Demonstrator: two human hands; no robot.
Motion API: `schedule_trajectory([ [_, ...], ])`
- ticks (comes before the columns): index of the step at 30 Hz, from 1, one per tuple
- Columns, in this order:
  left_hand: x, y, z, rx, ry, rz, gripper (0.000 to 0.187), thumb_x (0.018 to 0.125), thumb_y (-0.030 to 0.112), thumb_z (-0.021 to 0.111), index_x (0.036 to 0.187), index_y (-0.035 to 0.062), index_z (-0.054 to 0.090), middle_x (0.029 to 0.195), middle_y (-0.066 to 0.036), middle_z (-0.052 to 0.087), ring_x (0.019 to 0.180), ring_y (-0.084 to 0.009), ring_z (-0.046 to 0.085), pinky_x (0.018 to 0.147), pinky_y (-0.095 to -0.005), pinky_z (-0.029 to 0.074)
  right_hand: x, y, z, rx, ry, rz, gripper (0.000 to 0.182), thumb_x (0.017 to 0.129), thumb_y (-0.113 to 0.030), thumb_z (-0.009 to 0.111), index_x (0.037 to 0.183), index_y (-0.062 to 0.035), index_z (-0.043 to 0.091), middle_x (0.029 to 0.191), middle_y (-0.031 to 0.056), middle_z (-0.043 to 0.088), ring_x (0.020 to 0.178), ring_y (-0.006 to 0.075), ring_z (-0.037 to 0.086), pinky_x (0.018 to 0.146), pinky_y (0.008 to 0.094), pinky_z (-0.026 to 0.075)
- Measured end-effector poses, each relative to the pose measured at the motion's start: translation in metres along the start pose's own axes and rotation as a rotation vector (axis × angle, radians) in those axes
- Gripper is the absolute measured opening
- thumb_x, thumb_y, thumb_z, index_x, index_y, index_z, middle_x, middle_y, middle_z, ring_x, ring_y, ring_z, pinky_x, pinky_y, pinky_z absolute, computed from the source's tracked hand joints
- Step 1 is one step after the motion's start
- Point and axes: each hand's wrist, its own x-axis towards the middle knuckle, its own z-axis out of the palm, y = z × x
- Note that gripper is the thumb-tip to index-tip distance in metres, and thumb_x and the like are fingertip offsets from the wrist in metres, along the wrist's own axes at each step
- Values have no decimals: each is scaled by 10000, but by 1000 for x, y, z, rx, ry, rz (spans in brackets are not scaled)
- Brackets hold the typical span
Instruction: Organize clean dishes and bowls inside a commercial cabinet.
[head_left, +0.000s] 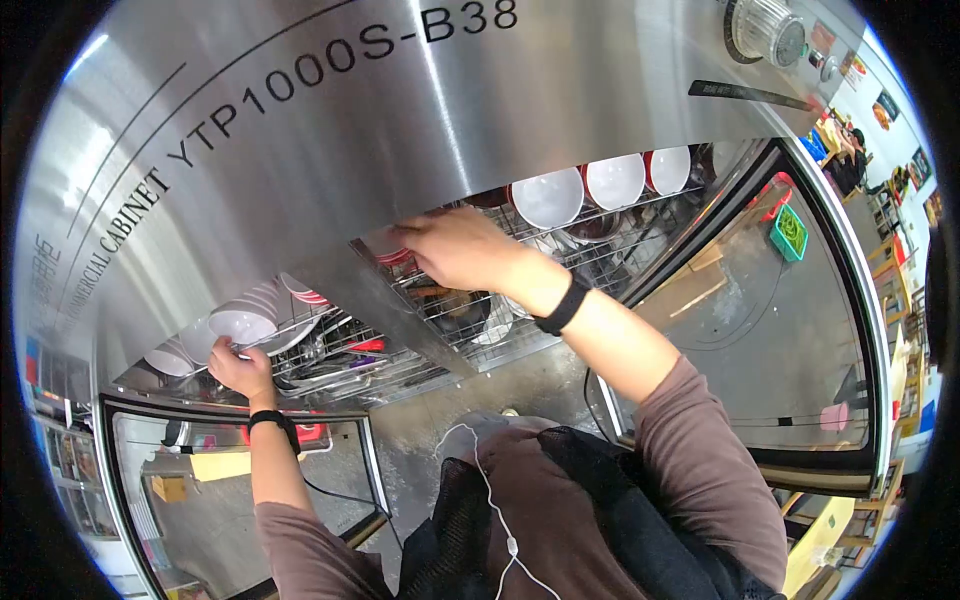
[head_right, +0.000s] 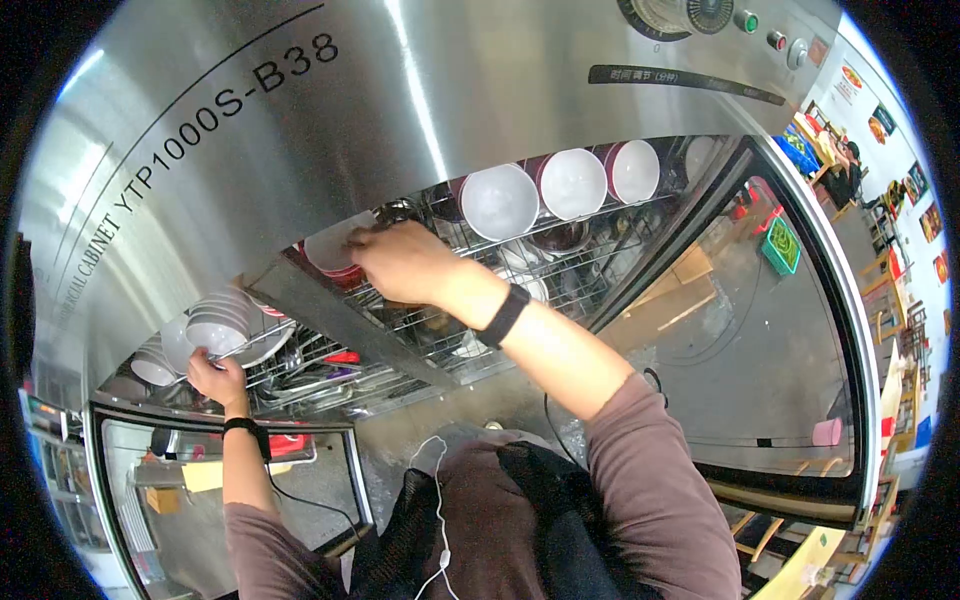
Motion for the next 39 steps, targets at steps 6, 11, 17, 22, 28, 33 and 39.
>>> schedule_trajectory([
  [6, -4, -5, 4, 3, -5, -3, 327, 711, 120, 587, 1028, 40, 603, 857, -150, 591, 815, -383, 546, 798, -489, 413, 17, -1, 8, -76, -75, -42, 146, 794, -123, 641, 735, -53, 755, 778, 154, 735, 830, 352, 734, 734, 446, 578],
  [11, -3, -4, 1, -3, -17, 3, 342, 710, 120, 590, 1041, 35, 606, 857, -157, 586, 812, -383, 543, 805, -490, 412, 17, -8, -18, 4, -62, -12, 128, 824, -152, 653, 830, -44, 722, 876, 144, 733, 877, 342, 721, 752, 455, 572],
  [17, -3, -6, 1, -18, -29, 5, 356, 702, 120, 585, 1046, 28, 599, 862, -162, 569, 809, -386, 533, 791, -487, 404, -23, 3, -41, -13, 212, -22, 152, 868, -193, 678, 941, -60, 669, 923, 104, 694, 919, 316, 696, 746, 434, 574],
  [22, -9, -10, 6, -4, -45, -33, 351, 708, 117, 576, 1045, 21, 597, 905, -176, 600, 863, -402, 561, 812, -491, 413, -89, 24, -90, -209, 381, 129, 176, 848, -158, 720, 997, -69, 692, 926, 95, 693, 862, 303, 688, 713, 410, 575],
  [28, -11, -14, 9, -11, -40, -53, 349, 718, 120, 573, 1051, 17, 601, 915, -187, 611, 856, -415, 559, 818, -495, 417, -148, 55, -135, -448, 411, 404, 162, 804, -49, 725, 965, -42, 706, 903, 141, 701, 848, 355, 684, 735, 432, 561],
  [33, -8, -12, 8, -7, -25, -31, 339, 731, 113, 582, 1058, 27, 605, 884, -170, 597, 834, -397, 554, 798, -485, 416, -148, 54, -132, -404, 376, 399, 138, 815, -65, 734, 946, -35, 707, 876, 137, 692, 821, 345, 680, 723, 424, 561],
  [39, -6, -9, 5, -30, -9, -6, 323, 739, 121, 589, 1049, 31, 603, 880, -153, 593, 818, -376, 547, 794, -486, 412, -129, 35, -97, -231, 281, 233, 120, 845, -123, 736, 930, -49, 696, 878, 97, 679, 807, 297, 667, 680, 402, 553],
])
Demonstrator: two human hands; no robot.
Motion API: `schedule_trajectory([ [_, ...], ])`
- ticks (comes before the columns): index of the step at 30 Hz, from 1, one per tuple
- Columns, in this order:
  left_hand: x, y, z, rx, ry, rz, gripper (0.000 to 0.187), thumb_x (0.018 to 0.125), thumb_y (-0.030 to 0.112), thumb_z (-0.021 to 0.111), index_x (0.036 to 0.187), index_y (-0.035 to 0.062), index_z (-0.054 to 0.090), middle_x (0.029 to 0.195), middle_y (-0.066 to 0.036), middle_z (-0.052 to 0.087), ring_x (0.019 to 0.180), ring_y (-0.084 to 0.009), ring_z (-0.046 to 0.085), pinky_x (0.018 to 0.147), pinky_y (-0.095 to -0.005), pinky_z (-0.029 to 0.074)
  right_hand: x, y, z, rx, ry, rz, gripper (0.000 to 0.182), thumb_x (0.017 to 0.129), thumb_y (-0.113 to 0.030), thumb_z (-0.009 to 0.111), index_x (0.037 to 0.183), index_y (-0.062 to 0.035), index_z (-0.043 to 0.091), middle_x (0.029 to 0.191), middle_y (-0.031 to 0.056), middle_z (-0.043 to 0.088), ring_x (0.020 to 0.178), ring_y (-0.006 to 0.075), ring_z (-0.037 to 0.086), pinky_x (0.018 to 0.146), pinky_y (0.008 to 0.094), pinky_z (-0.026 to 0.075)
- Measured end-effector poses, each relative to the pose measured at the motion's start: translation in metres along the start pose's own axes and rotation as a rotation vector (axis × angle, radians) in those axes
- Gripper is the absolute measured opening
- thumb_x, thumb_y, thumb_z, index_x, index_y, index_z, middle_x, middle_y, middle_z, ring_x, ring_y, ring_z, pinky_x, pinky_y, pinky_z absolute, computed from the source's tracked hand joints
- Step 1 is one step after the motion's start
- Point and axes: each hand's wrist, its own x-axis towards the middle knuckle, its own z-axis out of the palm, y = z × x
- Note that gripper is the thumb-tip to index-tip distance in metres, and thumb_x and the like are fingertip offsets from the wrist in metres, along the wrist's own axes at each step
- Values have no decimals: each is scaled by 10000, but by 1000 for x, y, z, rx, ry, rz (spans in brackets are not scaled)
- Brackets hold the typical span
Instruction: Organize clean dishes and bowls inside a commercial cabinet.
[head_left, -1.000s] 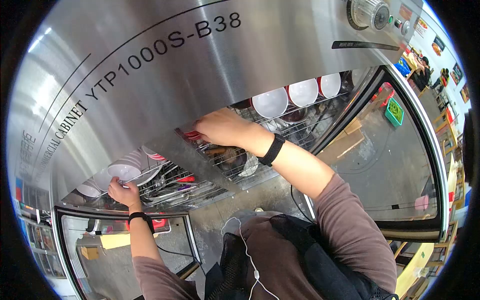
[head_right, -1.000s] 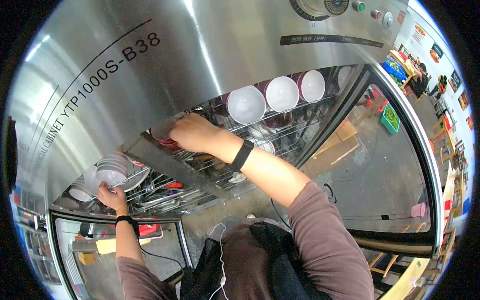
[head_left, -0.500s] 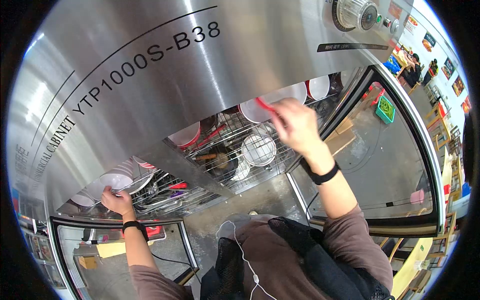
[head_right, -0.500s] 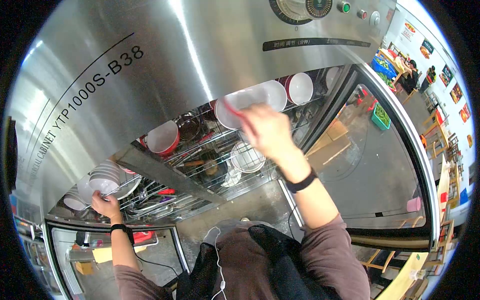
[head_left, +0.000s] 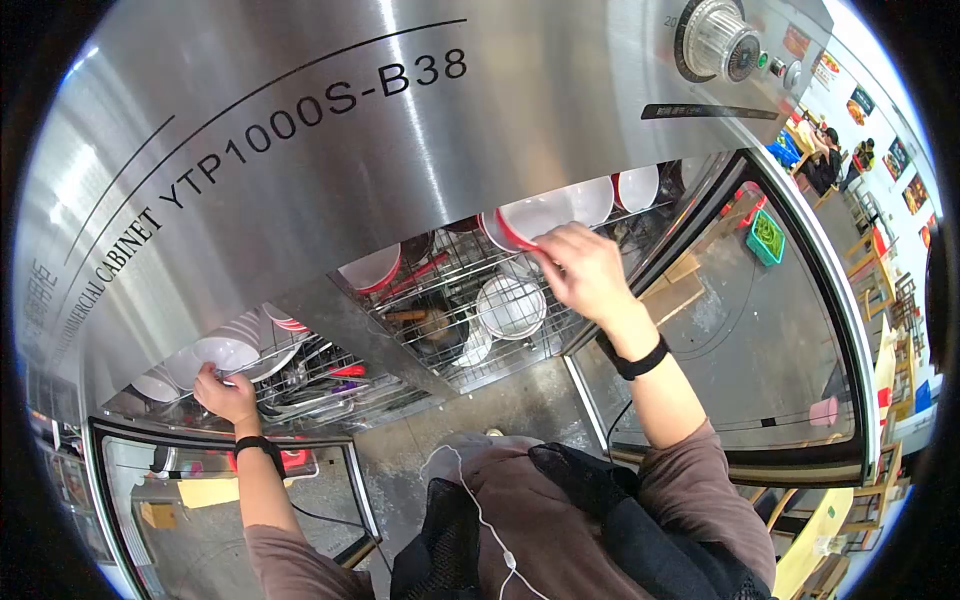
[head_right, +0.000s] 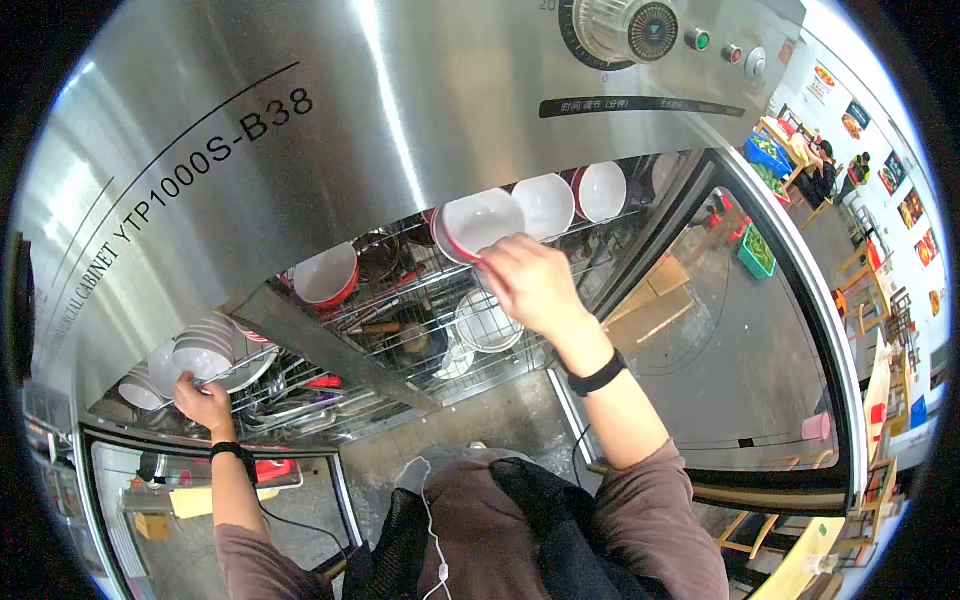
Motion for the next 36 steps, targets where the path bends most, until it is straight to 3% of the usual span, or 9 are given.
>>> schedule_trajectory([
  [6, 1, 0, -2, 17, -12, 16, 318, 739, 120, 581, 1044, 30, 602, 946, -164, 618, 861, -386, 555, 828, -487, 417, 11, -3, 20, -34, -102, 13, 108, 826, -100, 730, 917, -43, 718, 865, 75, 693, 805, 290, 622, 674, 394, 533],
  [12, -2, -1, -1, 20, -64, -52, 323, 737, 115, 582, 1045, 17, 605, 942, -173, 626, 873, -395, 559, 837, -492, 419, 24, 7, 21, 23, -341, 33, 192, 894, -189, 619, 901, -26, 721, 844, 96, 702, 888, 332, 602, 812, 449, 509],
  [15, 0, 1, 0, 11, -20, -32, 316, 741, 116, 587, 1040, 15, 603, 909, -170, 615, 863, -399, 557, 829, -493, 418, 31, 12, 24, -55, -554, 78, 317, 944, -263, 535, 915, -13, 729, 942, 116, 723, 937, 363, 599, 883, 470, 492],
  [21, 0, 2, 1, 15, -4, -27, 307, 751, 124, 601, 1041, 23, 605, 892, -171, 609, 845, -400, 556, 820, -493, 418, 29, 22, 61, -72, -431, 54, 509, 1027, -413, 446, 1076, 8, 728, 1155, 203, 701, 1151, 402, 612, 1020, 470, 464],
  [22, 0, 1, 2, 5, -7, -40, 305, 753, 130, 606, 1040, 25, 608, 893, -170, 608, 844, -398, 556, 819, -489, 418, 37, 23, 62, -76, -510, 81, 584, 1038, -493, 430, 1159, 3, 715, 1200, 217, 694, 1232, 419, 585, 1067, 470, 445],
  [25, 0, 2, 0, 18, -18, -48, 307, 752, 130, 606, 1040, 25, 605, 895, -169, 608, 844, -396, 555, 819, -487, 418, 53, 22, 58, 42, -667, 287, 705, 1003, -608, 447, 1167, 19, 724, 1359, 253, 613, 1263, 449, 557, 1111, 481, 416],
  [29, -2, -1, 2, 16, -23, -38, 330, 746, 152, 603, 1051, 26, 603, 898, -170, 609, 846, -399, 555, 821, -487, 418, 41, 26, 62, -44, -465, 163, 696, 980, -631, 503, 1075, 13, 751, 1143, 249, 708, 1144, 440, 625, 997, 477, 500],
  [32, -1, -1, 1, 19, -15, -27, 331, 740, 157, 601, 1046, 30, 606, 894, -169, 608, 845, -401, 556, 818, -489, 419, 40, 23, 50, 3, -460, 215, 635, 962, -606, 559, 940, -3, 756, 957, 224, 727, 968, 426, 672, 856, 493, 538],
  [36, -2, -1, 2, 39, -13, -32, 320, 735, 138, 595, 1039, 38, 606, 906, -172, 622, 844, -396, 566, 815, -495, 422, 32, 21, 45, 45, -303, 165, 506, 935, -517, 643, 849, -27, 734, 868, 193, 715, 854, 397, 679, 745, 484, 542],
])
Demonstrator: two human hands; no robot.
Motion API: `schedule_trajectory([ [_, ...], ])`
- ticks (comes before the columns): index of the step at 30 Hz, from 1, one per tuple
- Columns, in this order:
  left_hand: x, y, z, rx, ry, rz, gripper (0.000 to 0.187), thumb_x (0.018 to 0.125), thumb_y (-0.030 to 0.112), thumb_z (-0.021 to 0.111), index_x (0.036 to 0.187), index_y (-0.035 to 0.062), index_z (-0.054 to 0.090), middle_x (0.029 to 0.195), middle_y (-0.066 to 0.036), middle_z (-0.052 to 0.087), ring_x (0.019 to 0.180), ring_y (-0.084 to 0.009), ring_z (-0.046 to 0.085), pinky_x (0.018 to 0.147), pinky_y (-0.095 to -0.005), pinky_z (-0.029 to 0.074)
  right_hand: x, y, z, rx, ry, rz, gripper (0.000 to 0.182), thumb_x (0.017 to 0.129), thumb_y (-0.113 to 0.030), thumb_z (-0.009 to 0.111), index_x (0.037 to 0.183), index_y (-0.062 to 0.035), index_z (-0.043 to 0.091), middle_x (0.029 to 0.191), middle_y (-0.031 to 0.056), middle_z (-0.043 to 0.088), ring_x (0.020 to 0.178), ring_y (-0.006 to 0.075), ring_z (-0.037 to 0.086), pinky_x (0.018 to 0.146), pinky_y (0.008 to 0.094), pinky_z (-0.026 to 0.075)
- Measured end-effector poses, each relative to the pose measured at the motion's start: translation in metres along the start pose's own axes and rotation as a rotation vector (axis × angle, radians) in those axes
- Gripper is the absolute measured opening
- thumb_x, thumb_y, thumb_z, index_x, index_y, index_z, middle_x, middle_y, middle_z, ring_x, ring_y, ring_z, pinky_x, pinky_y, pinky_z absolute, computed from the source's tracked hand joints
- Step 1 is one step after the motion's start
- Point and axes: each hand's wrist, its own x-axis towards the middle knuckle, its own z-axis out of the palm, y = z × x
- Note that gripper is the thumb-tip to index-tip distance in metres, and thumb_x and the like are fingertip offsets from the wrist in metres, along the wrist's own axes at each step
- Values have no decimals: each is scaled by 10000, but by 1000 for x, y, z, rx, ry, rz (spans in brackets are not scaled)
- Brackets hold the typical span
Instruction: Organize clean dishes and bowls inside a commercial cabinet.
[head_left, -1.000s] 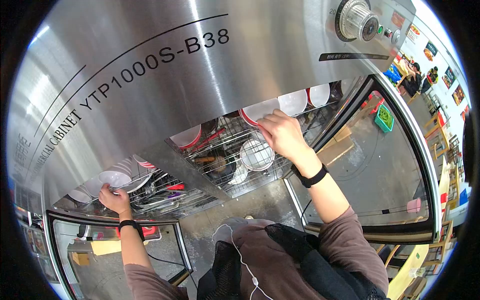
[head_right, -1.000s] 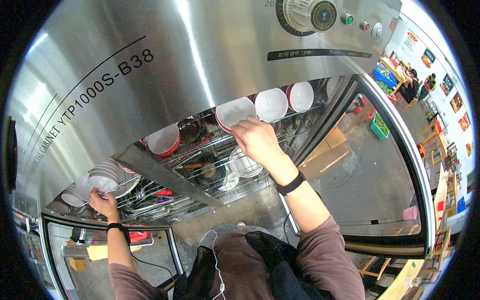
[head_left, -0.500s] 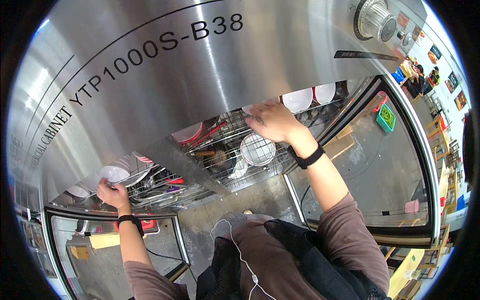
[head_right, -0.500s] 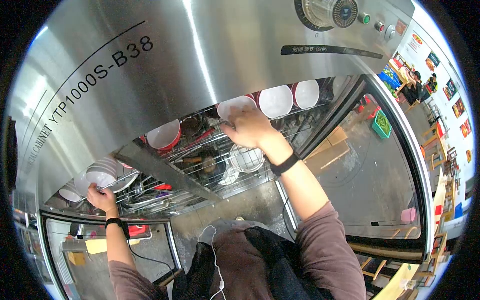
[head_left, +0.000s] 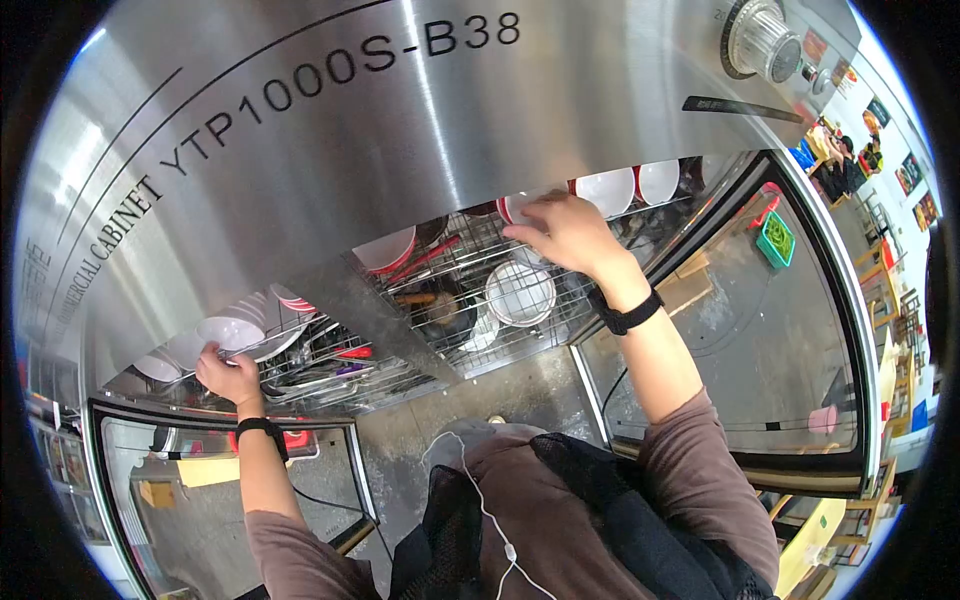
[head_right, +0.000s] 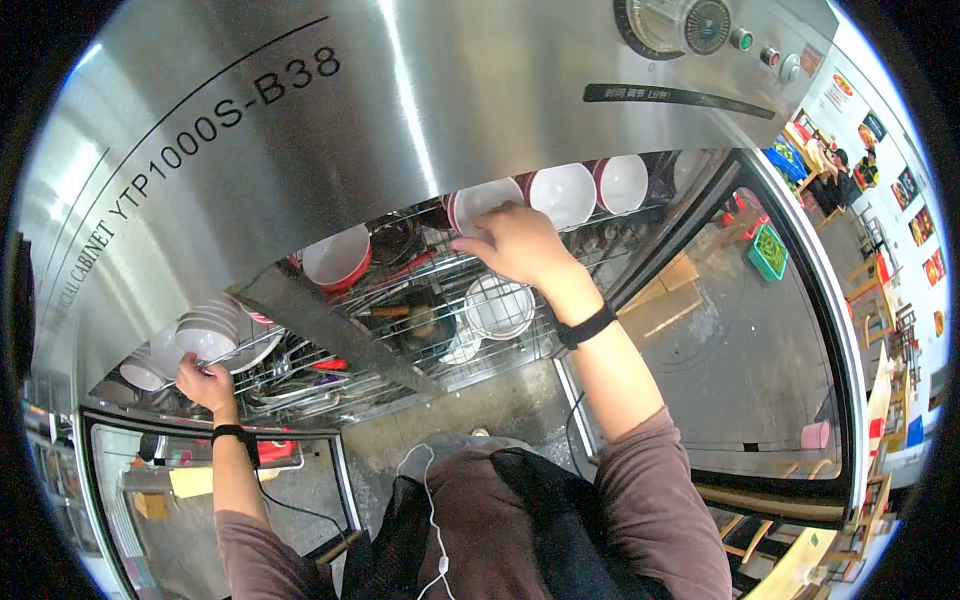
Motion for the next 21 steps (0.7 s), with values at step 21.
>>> schedule_trajectory([
  [21, 3, 5, -5, -6, -12, 32, 321, 716, 113, 582, 1023, 24, 601, 852, -162, 568, 812, -385, 543, 781, -481, 415, 48, -105, 48, 124, -29, -409, 111, 850, -140, 639, 880, -67, 717, 881, 134, 715, 862, 343, 711, 736, 459, 556],
])
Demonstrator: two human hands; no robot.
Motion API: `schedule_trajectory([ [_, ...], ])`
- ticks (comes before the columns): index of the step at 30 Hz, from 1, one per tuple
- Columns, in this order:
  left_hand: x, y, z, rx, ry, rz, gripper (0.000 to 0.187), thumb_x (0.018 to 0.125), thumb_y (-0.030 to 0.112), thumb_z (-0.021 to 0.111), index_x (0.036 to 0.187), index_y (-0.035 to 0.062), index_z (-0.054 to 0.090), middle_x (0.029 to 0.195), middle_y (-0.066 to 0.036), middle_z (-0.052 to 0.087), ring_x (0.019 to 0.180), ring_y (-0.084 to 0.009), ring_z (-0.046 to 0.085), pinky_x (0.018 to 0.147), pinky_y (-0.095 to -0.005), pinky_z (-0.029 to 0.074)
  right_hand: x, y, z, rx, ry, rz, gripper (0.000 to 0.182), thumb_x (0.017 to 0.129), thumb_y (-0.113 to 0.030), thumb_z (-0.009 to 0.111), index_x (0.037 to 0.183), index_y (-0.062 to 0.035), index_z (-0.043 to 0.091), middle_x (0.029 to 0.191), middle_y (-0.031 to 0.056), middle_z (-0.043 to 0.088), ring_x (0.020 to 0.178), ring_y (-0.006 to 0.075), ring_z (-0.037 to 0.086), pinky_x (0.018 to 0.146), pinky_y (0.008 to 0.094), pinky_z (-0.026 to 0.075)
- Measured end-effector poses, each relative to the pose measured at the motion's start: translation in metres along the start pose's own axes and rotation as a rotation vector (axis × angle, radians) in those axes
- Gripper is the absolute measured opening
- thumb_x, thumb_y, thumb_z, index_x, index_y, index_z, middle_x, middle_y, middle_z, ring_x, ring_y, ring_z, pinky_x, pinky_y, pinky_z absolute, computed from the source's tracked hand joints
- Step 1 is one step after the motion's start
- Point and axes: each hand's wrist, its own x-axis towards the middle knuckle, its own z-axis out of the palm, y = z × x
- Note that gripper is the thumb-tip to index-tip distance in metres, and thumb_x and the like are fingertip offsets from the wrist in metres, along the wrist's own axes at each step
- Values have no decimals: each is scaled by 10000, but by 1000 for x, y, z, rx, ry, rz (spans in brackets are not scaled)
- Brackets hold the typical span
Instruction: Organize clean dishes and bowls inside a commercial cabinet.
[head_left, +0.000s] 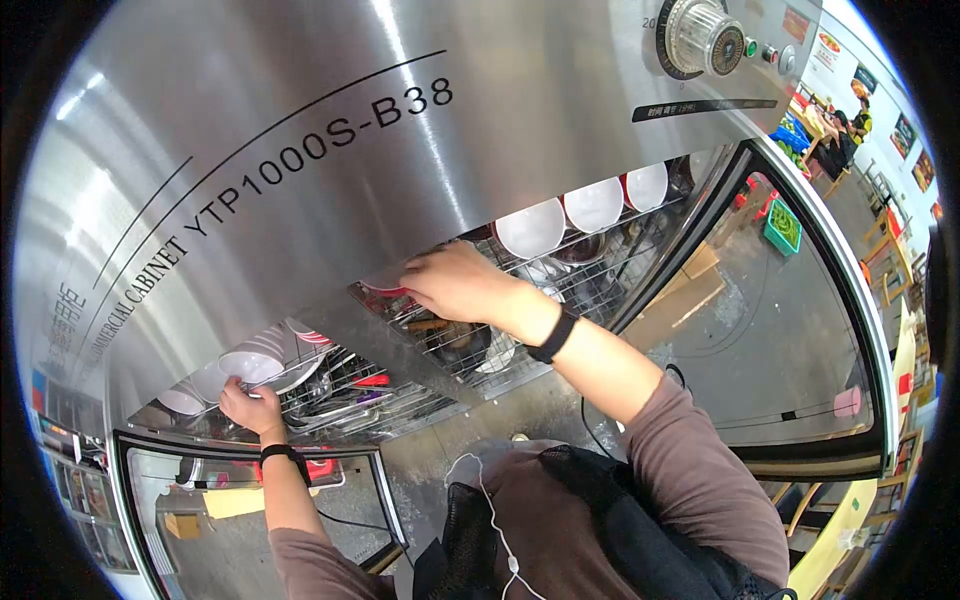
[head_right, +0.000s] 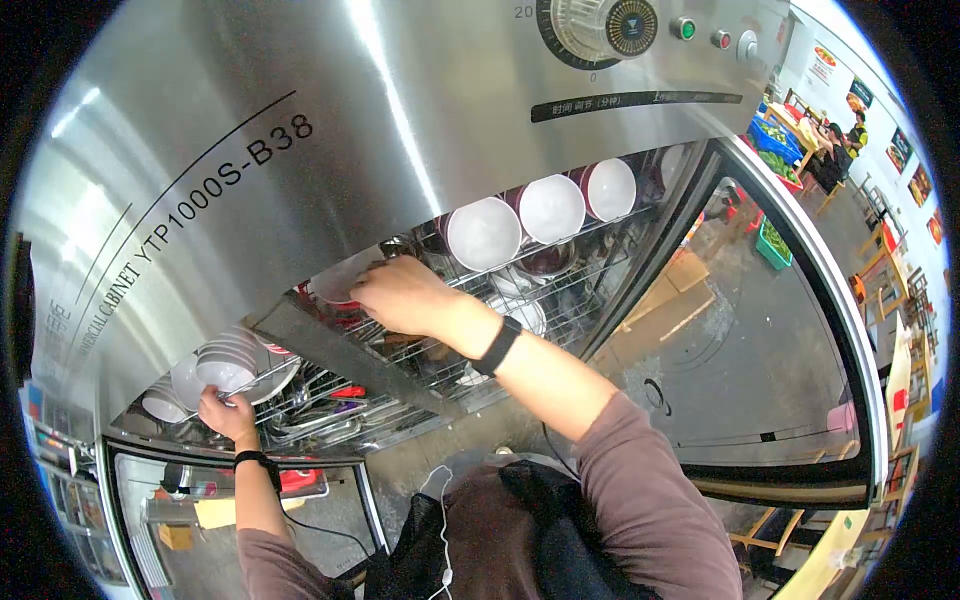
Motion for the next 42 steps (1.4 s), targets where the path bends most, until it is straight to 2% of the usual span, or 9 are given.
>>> schedule_trajectory([
  [3, 0, -2, 0, 6, 5, 16, 318, 721, 111, 576, 1027, 25, 604, 886, -171, 591, 835, -395, 544, 788, -490, 414, -25, -3, -27, 34, 188, -43, 148, 858, -204, 697, 911, -66, 679, 882, 91, 674, 845, 311, 691, 723, 437, 559],
  [9, -2, -1, 3, -14, 24, -7, 321, 731, 116, 583, 1039, 30, 606, 898, -171, 606, 848, -401, 551, 798, -497, 410, -85, 5, -66, -174, 401, 143, 122, 804, -122, 746, 859, -55, 661, 816, 76, 653, 756, 285, 652, 630, 404, 548],
  [13, 0, 2, 1, -13, 31, -21, 323, 728, 120, 589, 1039, 34, 607, 861, -156, 582, 819, -387, 541, 781, -486, 403, -102, 22, -71, -273, 295, 279, 114, 794, -117, 742, 855, -53, 670, 815, 78, 651, 746, 289, 639, 631, 406, 542],
  [22, -1, 0, 2, -18, 26, -22, 305, 737, 115, 593, 1031, 34, 610, 830, -143, 569, 786, -367, 532, 769, -471, 404, -94, 37, -60, -275, 210, 310, 104, 846, -154, 712, 813, -57, 699, 782, 75, 665, 808, 287, 632, 705, 417, 542],
  [26, 3, 3, -1, -24, 28, -11, 294, 744, 121, 592, 1025, 35, 609, 811, -134, 564, 772, -358, 528, 765, -469, 405, -91, 43, -66, -207, 129, 302, 325, 932, -287, 666, 731, -37, 720, 776, 119, 707, 822, 330, 650, 741, 451, 545],
  [29, 2, 3, 1, -24, 35, -14, 296, 734, 118, 593, 1019, 38, 609, 809, -133, 564, 773, -358, 529, 766, -467, 407, -93, 45, -59, -193, -81, 502, 518, 988, -433, 585, 724, -10, 725, 796, 179, 716, 857, 375, 685, 774, 474, 548],
  [35, -1, -3, 3, -19, 22, -16, 307, 723, 120, 597, 1018, 36, 607, 879, -151, 601, 811, -373, 551, 796, -471, 422, -97, 74, -34, -224, -25, 438, 649, 991, -569, 528, 814, 16, 745, 906, 250, 724, 906, 425, 695, 821, 499, 547],
  [38, -1, -3, 3, -25, 18, -16, 305, 729, 122, 596, 1021, 34, 609, 884, -153, 602, 813, -377, 552, 793, -479, 422, -96, 73, -36, -231, -1, 382, 644, 976, -580, 545, 854, 18, 752, 954, 241, 728, 912, 424, 695, 816, 491, 548],
  [42, 0, -2, 3, -10, 38, 9, 303, 732, 120, 586, 1023, 39, 611, 830, -154, 579, 799, -383, 549, 776, -486, 419, -92, 60, -47, -232, 100, 348, 546, 946, -518, 622, 798, -4, 736, 868, 209, 725, 877, 409, 690, 761, 485, 542],
])
